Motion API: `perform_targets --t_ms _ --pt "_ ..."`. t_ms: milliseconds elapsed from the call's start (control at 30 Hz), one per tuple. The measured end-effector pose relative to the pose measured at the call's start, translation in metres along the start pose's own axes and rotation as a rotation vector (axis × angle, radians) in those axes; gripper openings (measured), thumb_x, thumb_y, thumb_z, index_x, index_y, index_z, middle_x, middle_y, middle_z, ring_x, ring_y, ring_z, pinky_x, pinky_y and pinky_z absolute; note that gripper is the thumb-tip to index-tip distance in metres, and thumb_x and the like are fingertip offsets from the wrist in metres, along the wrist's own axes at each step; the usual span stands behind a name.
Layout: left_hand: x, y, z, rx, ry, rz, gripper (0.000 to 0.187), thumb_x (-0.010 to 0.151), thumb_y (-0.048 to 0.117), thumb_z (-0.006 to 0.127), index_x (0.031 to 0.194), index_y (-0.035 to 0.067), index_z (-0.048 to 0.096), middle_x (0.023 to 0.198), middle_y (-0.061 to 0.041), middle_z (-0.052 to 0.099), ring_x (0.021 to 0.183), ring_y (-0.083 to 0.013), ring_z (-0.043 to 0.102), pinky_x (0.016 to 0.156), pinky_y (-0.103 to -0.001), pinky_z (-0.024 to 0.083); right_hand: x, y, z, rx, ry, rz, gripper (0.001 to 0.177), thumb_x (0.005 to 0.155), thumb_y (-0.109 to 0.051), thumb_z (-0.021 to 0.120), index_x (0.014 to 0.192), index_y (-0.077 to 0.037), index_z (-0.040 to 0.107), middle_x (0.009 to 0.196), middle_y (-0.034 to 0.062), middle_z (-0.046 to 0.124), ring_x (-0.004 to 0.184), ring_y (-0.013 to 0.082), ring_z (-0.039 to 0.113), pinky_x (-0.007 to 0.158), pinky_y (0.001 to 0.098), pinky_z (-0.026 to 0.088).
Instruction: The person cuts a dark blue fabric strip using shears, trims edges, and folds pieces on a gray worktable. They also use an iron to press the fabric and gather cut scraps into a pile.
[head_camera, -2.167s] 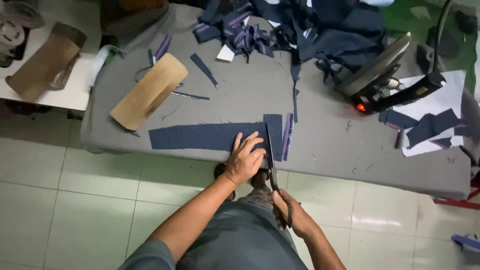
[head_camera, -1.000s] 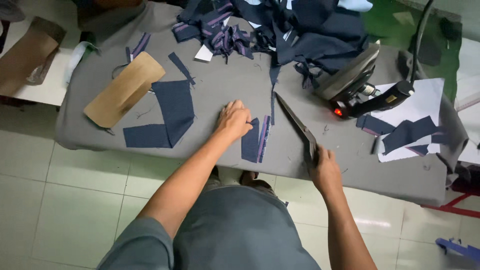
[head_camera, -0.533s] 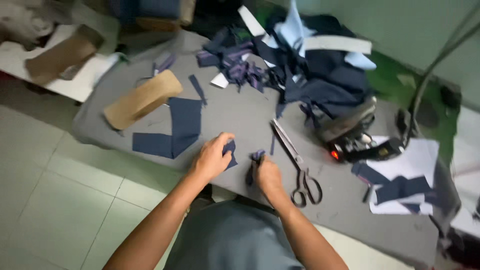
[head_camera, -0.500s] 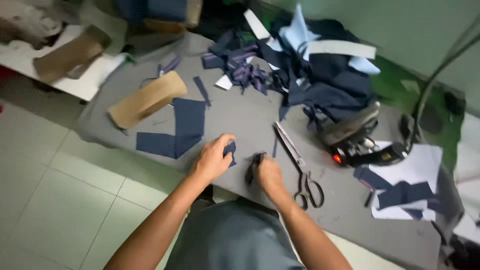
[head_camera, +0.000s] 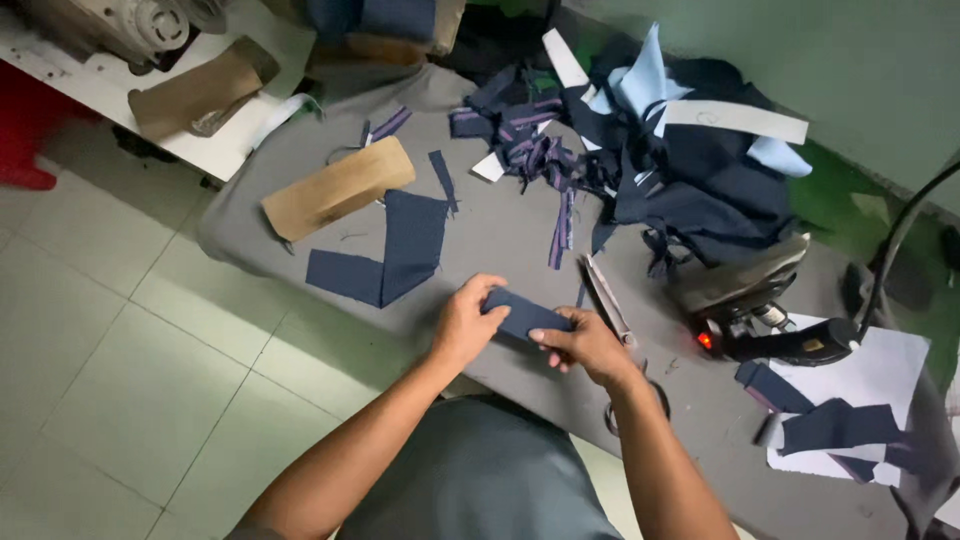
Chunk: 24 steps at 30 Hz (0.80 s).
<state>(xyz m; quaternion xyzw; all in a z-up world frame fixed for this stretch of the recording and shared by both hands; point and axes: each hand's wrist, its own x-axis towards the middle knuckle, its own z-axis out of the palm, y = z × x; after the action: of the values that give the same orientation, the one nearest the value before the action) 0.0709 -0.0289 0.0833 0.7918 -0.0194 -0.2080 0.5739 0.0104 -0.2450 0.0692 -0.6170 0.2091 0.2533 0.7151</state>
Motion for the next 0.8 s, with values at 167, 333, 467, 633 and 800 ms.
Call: perform_targets --t_ms 167,333,467,633,800 --pt "-0.010 -0.051 -0.008 0.425 0.192 -0.033 0.045 0.088 0.018 0.078 0.131 0.016 0.064 0.109 -0.018 0.072 0.106 -0.0368 0.071 0.089 -0.047 0.059 -0.026 -0.006 0.020 -0.768 0.333 0.209 0.059 0.070 -0.046 0.095 0.114 -0.013 0.073 0.108 0.0176 0.078 0.110 0.0379 0.073 0.092 0.0468 0.058" --pt "-0.001 -0.096 -0.031 0.549 0.241 0.066 0.012 0.090 0.017 0.075 0.103 0.017 0.075 0.094 -0.007 0.071 0.094 -0.0310 0.072 0.082 -0.042 0.059 -0.042 0.037 0.004 -0.778 0.462 0.251 0.041 0.078 -0.043 0.087 0.111 -0.024 0.073 0.106 0.0010 0.080 0.109 0.0283 0.073 0.091 0.0429 0.058" --pt "-0.002 -0.101 -0.007 0.556 0.149 0.164 0.006 0.088 0.026 0.076 0.091 0.020 0.075 0.082 -0.004 0.071 0.085 -0.0289 0.072 0.076 -0.042 0.059 -0.015 0.069 -0.002 -0.734 0.587 0.104 0.031 0.086 -0.043 0.080 0.112 -0.027 0.076 0.103 0.0009 0.080 0.108 0.0289 0.073 0.093 0.0434 0.057" --pt "-0.021 -0.071 0.020 0.642 0.254 0.145 0.030 0.079 0.032 0.085 0.097 0.013 0.071 0.097 -0.006 0.060 0.092 -0.0307 0.067 0.081 -0.041 0.055 -0.009 0.061 0.027 -0.740 0.650 0.030 0.022 0.090 -0.037 0.079 0.104 -0.020 0.079 0.095 0.0073 0.079 0.100 0.0302 0.074 0.085 0.0435 0.059" --pt "-0.019 -0.073 0.030 0.646 0.284 0.169 0.022 0.077 0.028 0.085 0.086 0.013 0.072 0.096 -0.006 0.056 0.092 -0.0338 0.065 0.082 -0.046 0.052 -0.006 0.055 0.043 -0.760 0.721 0.055 0.029 0.091 -0.038 0.082 0.106 -0.014 0.077 0.095 0.0098 0.077 0.098 0.0299 0.075 0.085 0.0425 0.059"
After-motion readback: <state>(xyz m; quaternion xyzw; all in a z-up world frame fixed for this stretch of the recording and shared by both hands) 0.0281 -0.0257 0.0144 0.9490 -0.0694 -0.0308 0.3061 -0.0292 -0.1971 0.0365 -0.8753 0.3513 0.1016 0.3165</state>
